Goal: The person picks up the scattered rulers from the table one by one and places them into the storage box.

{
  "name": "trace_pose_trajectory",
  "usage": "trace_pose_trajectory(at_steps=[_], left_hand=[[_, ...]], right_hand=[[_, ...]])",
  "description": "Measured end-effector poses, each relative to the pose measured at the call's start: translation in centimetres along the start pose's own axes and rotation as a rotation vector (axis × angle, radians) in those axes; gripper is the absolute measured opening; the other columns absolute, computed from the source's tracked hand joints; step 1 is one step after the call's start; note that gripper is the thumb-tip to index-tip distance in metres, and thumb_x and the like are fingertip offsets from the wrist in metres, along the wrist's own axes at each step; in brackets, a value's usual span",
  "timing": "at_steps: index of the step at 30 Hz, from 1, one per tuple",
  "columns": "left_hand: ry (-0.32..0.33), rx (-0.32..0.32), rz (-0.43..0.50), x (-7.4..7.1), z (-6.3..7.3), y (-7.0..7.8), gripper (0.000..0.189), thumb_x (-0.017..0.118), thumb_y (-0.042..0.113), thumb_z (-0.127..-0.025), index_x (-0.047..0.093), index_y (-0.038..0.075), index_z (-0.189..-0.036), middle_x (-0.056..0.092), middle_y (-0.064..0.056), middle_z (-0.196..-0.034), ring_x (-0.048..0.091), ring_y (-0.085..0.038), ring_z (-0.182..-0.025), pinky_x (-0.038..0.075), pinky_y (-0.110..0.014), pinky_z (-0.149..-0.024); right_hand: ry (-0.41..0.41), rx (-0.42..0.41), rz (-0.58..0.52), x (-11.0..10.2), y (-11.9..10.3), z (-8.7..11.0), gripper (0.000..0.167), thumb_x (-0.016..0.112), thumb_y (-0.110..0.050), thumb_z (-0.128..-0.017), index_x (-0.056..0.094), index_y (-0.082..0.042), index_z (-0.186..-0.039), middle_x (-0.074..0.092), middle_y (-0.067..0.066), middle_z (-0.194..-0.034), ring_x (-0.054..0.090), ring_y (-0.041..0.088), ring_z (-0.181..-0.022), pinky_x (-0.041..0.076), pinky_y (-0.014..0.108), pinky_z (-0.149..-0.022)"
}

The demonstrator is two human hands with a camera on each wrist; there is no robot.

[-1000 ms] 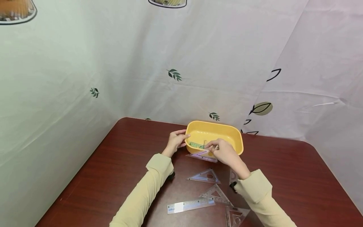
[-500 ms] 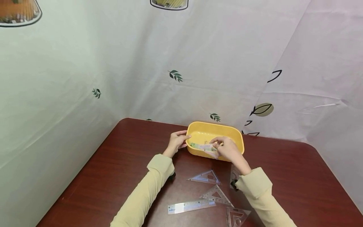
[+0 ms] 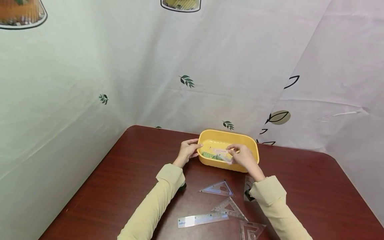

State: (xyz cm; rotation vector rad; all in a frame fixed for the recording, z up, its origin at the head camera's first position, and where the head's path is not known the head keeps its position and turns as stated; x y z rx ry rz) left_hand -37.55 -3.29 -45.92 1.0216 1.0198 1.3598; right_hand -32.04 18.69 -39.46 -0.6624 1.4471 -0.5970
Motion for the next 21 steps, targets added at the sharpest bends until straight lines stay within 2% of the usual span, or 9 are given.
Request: trace_pose_trajectory(at_steps=[4, 10, 12, 17, 21], left_hand=[[0.001, -0.001, -0.002, 0.0, 0.0, 0.0, 0.040, 0.074, 0.013, -0.084, 0.065, 0.011, -0.124, 0.072, -0.009, -0.093, 0.063, -0.006, -0.059, 0.053, -0.015, -0.047], [0.003, 0.004, -0.007, 0.0, 0.1, 0.1, 0.040, 0.073, 0.013, -0.085, 0.065, 0.011, -0.124, 0.072, -0.013, -0.102, 0.065, -0.008, -0.063, 0.054, -0.015, -0.048], [0.005, 0.006, -0.011, 0.0, 0.2, 0.1, 0.040, 0.073, 0.014, -0.085, 0.065, 0.011, -0.124, 0.072, -0.014, -0.104, 0.066, -0.008, -0.064, 0.054, -0.015, -0.048], [0.011, 0.003, -0.012, -0.1, 0.3, 0.1, 0.040, 0.073, 0.013, -0.085, 0.065, 0.011, -0.124, 0.070, -0.015, -0.108, 0.066, -0.009, -0.065, 0.054, -0.015, -0.048], [0.010, 0.000, -0.008, 0.0, 0.3, 0.1, 0.040, 0.073, 0.013, -0.085, 0.065, 0.011, -0.124, 0.069, -0.014, -0.107, 0.065, -0.009, -0.064, 0.054, -0.015, -0.048]], right_hand=[[0.015, -0.009, 0.007, -0.1, 0.3, -0.6, 0.022, 0.054, -0.015, -0.098, 0.067, -0.004, -0.112, 0.063, 0.020, -0.102, 0.063, 0.014, -0.057, 0.046, 0.026, -0.046], [-0.010, -0.007, -0.007, 0.5, 1.1, -1.5, 0.022, 0.054, -0.014, -0.098, 0.068, -0.003, -0.112, 0.062, 0.022, -0.107, 0.061, 0.014, -0.057, 0.047, 0.025, -0.047], [-0.020, 0.002, -0.001, 0.8, 1.5, -1.8, 0.022, 0.055, -0.015, -0.098, 0.068, -0.003, -0.111, 0.063, 0.020, -0.103, 0.060, 0.012, -0.055, 0.045, 0.024, -0.046], [-0.048, 0.044, 0.036, 1.7, 2.8, -2.5, 0.020, 0.059, -0.014, -0.096, 0.071, -0.002, -0.105, 0.067, 0.014, -0.080, 0.053, 0.010, -0.053, 0.040, 0.022, -0.047], [-0.049, 0.065, 0.059, 2.1, 3.4, -2.8, 0.017, 0.063, -0.014, -0.092, 0.072, -0.001, -0.099, 0.068, 0.009, -0.075, 0.053, 0.010, -0.057, 0.042, 0.021, -0.052]])
Point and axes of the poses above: each hand's wrist, its own z-axis away from the middle knuckle, its own x-axis out of the palm, y = z × x, the point moved 7 cm from there along -z, towards the middle knuckle
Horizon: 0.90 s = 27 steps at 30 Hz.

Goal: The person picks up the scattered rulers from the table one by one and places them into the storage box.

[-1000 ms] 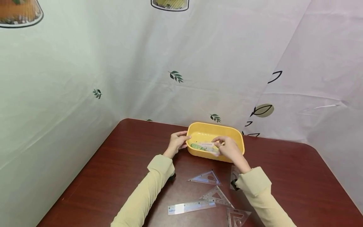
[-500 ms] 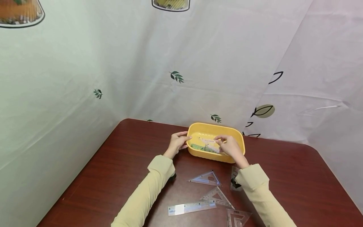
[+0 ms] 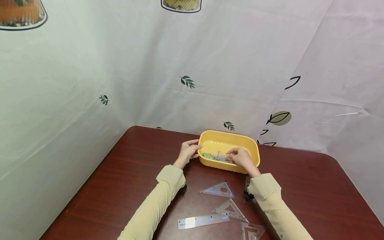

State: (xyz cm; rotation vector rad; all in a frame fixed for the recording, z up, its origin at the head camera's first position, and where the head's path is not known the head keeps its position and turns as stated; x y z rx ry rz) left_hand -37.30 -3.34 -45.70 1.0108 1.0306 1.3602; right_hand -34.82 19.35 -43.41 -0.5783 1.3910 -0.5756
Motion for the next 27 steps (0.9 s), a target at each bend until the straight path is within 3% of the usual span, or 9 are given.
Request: trace_pose_trajectory(at_steps=[10, 16, 27], left_hand=[[-0.007, 0.006, 0.010, 0.05, -0.07, -0.07, 0.040, 0.073, 0.013, -0.084, 0.065, 0.010, -0.124, 0.071, -0.009, -0.097, 0.061, -0.005, -0.058, 0.054, -0.015, -0.049], [-0.001, 0.011, 0.007, 0.09, -0.17, -0.13, 0.039, 0.073, 0.013, -0.085, 0.065, 0.010, -0.123, 0.071, -0.013, -0.104, 0.063, -0.006, -0.060, 0.054, -0.015, -0.048], [-0.007, 0.006, 0.004, 0.09, -0.43, -0.36, 0.040, 0.073, 0.014, -0.085, 0.066, 0.012, -0.124, 0.070, -0.015, -0.111, 0.067, -0.010, -0.068, 0.054, -0.015, -0.049]], right_hand=[[0.028, -0.010, 0.122, 0.15, -0.12, -0.03, 0.014, 0.068, -0.017, -0.088, 0.072, -0.004, -0.087, 0.065, 0.009, -0.080, 0.053, 0.018, -0.069, 0.041, 0.023, -0.056], [0.017, 0.040, 0.132, 0.22, 0.05, 0.14, 0.015, 0.068, -0.020, -0.088, 0.071, -0.005, -0.090, 0.067, 0.012, -0.091, 0.056, 0.021, -0.075, 0.043, 0.024, -0.057], [0.024, 0.017, 0.150, 0.41, 0.18, 0.24, 0.016, 0.069, -0.020, -0.087, 0.070, -0.004, -0.093, 0.070, 0.013, -0.092, 0.063, 0.024, -0.082, 0.052, 0.034, -0.067]])
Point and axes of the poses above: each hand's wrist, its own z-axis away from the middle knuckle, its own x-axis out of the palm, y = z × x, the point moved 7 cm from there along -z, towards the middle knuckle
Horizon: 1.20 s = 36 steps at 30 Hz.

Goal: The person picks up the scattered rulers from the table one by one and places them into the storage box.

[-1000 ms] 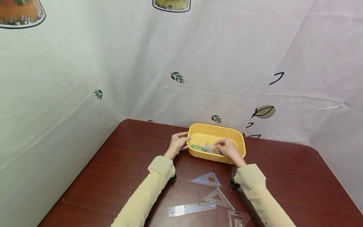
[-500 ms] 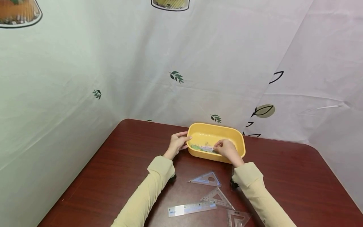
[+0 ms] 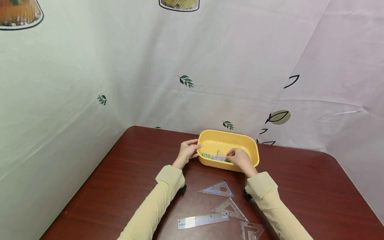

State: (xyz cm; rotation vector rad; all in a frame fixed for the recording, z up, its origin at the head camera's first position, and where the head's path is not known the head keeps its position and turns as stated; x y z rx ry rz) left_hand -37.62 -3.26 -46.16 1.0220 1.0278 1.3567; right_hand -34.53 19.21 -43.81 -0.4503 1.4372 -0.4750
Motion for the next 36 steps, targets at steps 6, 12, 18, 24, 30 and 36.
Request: trace_pose_trajectory(at_steps=[6, 12, 18, 24, 30, 36], left_hand=[[-0.001, 0.001, -0.002, 0.0, 0.0, 0.0, 0.039, 0.073, 0.014, -0.085, 0.065, 0.012, -0.124, 0.070, -0.016, -0.110, 0.067, -0.009, -0.066, 0.054, -0.015, -0.049], [0.000, -0.011, 0.004, 0.0, 0.0, 0.0, 0.040, 0.073, 0.014, -0.085, 0.065, 0.012, -0.124, 0.070, -0.014, -0.109, 0.067, -0.009, -0.067, 0.054, -0.015, -0.049], [-0.002, -0.013, 0.001, 0.0, 0.2, 0.1, 0.040, 0.073, 0.013, -0.085, 0.065, 0.012, -0.124, 0.070, -0.014, -0.109, 0.066, -0.010, -0.069, 0.054, -0.014, -0.049], [-0.013, -0.004, 0.006, 0.1, 0.3, 0.3, 0.040, 0.072, 0.013, -0.086, 0.064, 0.011, -0.125, 0.070, -0.009, -0.099, 0.063, -0.007, -0.061, 0.053, -0.014, -0.049], [-0.026, -0.005, 0.013, 0.1, 0.4, 0.3, 0.041, 0.072, 0.012, -0.086, 0.063, 0.011, -0.126, 0.069, -0.006, -0.093, 0.062, -0.005, -0.057, 0.053, -0.014, -0.048], [-0.014, -0.012, 0.010, 0.0, 0.4, 0.3, 0.041, 0.072, 0.012, -0.085, 0.064, 0.012, -0.126, 0.069, -0.010, -0.101, 0.064, -0.008, -0.062, 0.053, -0.014, -0.048]], right_hand=[[0.027, -0.008, 0.018, -0.2, -0.1, 0.1, 0.018, 0.069, -0.021, -0.087, 0.070, -0.004, -0.094, 0.070, 0.014, -0.093, 0.063, 0.025, -0.084, 0.052, 0.037, -0.071], [0.114, -0.033, 0.036, -0.8, -0.3, 0.3, 0.018, 0.070, -0.020, -0.085, 0.070, -0.005, -0.094, 0.069, 0.013, -0.093, 0.062, 0.027, -0.083, 0.051, 0.039, -0.072], [0.193, -0.098, -0.025, -1.2, -0.7, 0.5, 0.015, 0.069, -0.017, -0.087, 0.069, -0.005, -0.096, 0.069, 0.011, -0.088, 0.063, 0.025, -0.080, 0.051, 0.036, -0.068], [0.269, -0.191, -0.124, -1.7, -1.2, 0.8, 0.020, 0.071, -0.012, -0.086, 0.068, -0.003, -0.103, 0.067, 0.013, -0.085, 0.065, 0.027, -0.080, 0.054, 0.034, -0.066], [0.350, -0.266, -0.170, -2.5, -1.7, 1.5, 0.025, 0.073, -0.008, -0.084, 0.066, -0.001, -0.107, 0.065, 0.014, -0.086, 0.066, 0.026, -0.077, 0.057, 0.033, -0.063], [0.437, -0.287, -0.154, -3.4, -2.0, 2.5, 0.020, 0.078, -0.011, -0.079, 0.066, -0.003, -0.094, 0.066, 0.011, -0.076, 0.057, 0.018, -0.063, 0.043, 0.020, -0.053]])
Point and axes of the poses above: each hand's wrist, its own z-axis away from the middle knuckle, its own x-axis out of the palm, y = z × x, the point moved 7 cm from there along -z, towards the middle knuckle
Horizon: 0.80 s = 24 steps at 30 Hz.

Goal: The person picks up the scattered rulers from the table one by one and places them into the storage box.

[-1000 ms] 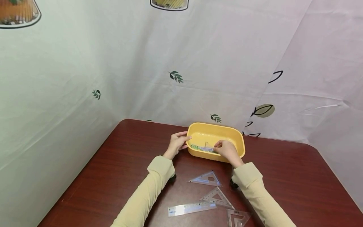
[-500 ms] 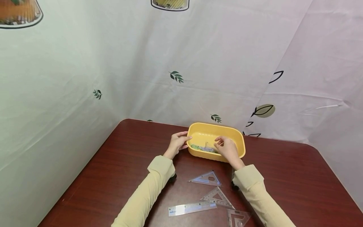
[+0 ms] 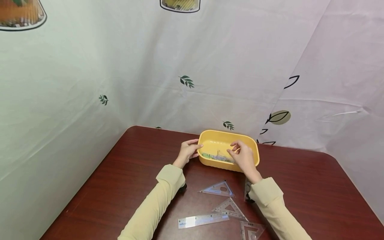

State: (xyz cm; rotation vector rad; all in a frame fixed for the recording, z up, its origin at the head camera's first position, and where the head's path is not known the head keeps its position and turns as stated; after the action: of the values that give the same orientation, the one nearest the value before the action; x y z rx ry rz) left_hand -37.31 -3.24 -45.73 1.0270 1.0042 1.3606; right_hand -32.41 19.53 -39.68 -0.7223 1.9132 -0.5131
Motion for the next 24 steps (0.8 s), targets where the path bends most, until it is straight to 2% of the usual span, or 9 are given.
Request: trace_pose_trajectory(at_steps=[5, 10, 17, 24], left_hand=[[0.009, 0.001, -0.006, 0.0, 0.1, 0.0, 0.040, 0.073, 0.013, -0.085, 0.064, 0.011, -0.125, 0.068, -0.013, -0.108, 0.066, -0.009, -0.065, 0.053, -0.014, -0.049], [0.013, 0.000, -0.007, 0.0, 0.0, -0.1, 0.040, 0.073, 0.013, -0.085, 0.065, 0.011, -0.124, 0.069, -0.011, -0.104, 0.064, -0.007, -0.062, 0.054, -0.015, -0.049], [0.021, -0.010, -0.005, 0.0, -0.1, -0.3, 0.040, 0.073, 0.013, -0.085, 0.065, 0.012, -0.124, 0.068, -0.011, -0.107, 0.063, -0.006, -0.058, 0.054, -0.015, -0.049], [0.021, 0.000, 0.006, 0.1, -0.1, -0.3, 0.040, 0.072, 0.013, -0.085, 0.065, 0.010, -0.124, 0.068, -0.013, -0.110, 0.063, -0.005, -0.058, 0.053, -0.014, -0.048]], right_hand=[[0.004, -0.001, 0.001, -0.7, -0.7, 0.5, 0.020, 0.080, -0.014, -0.078, 0.065, -0.005, -0.088, 0.065, 0.008, -0.075, 0.053, 0.013, -0.061, 0.042, 0.017, -0.052], [-0.018, -0.004, -0.015, -1.1, -1.4, 1.3, 0.020, 0.081, -0.016, -0.078, 0.066, -0.006, -0.088, 0.065, 0.007, -0.075, 0.054, 0.011, -0.060, 0.043, 0.018, -0.051], [-0.043, -0.007, -0.069, -1.2, -2.3, 2.4, 0.024, 0.082, -0.013, -0.076, 0.066, -0.004, -0.092, 0.066, 0.007, -0.078, 0.058, 0.013, -0.062, 0.046, 0.017, -0.050], [-0.077, -0.009, -0.067, -1.4, -3.2, 3.4, 0.025, 0.083, -0.012, -0.075, 0.066, -0.003, -0.091, 0.067, 0.009, -0.083, 0.059, 0.014, -0.064, 0.046, 0.017, -0.052]])
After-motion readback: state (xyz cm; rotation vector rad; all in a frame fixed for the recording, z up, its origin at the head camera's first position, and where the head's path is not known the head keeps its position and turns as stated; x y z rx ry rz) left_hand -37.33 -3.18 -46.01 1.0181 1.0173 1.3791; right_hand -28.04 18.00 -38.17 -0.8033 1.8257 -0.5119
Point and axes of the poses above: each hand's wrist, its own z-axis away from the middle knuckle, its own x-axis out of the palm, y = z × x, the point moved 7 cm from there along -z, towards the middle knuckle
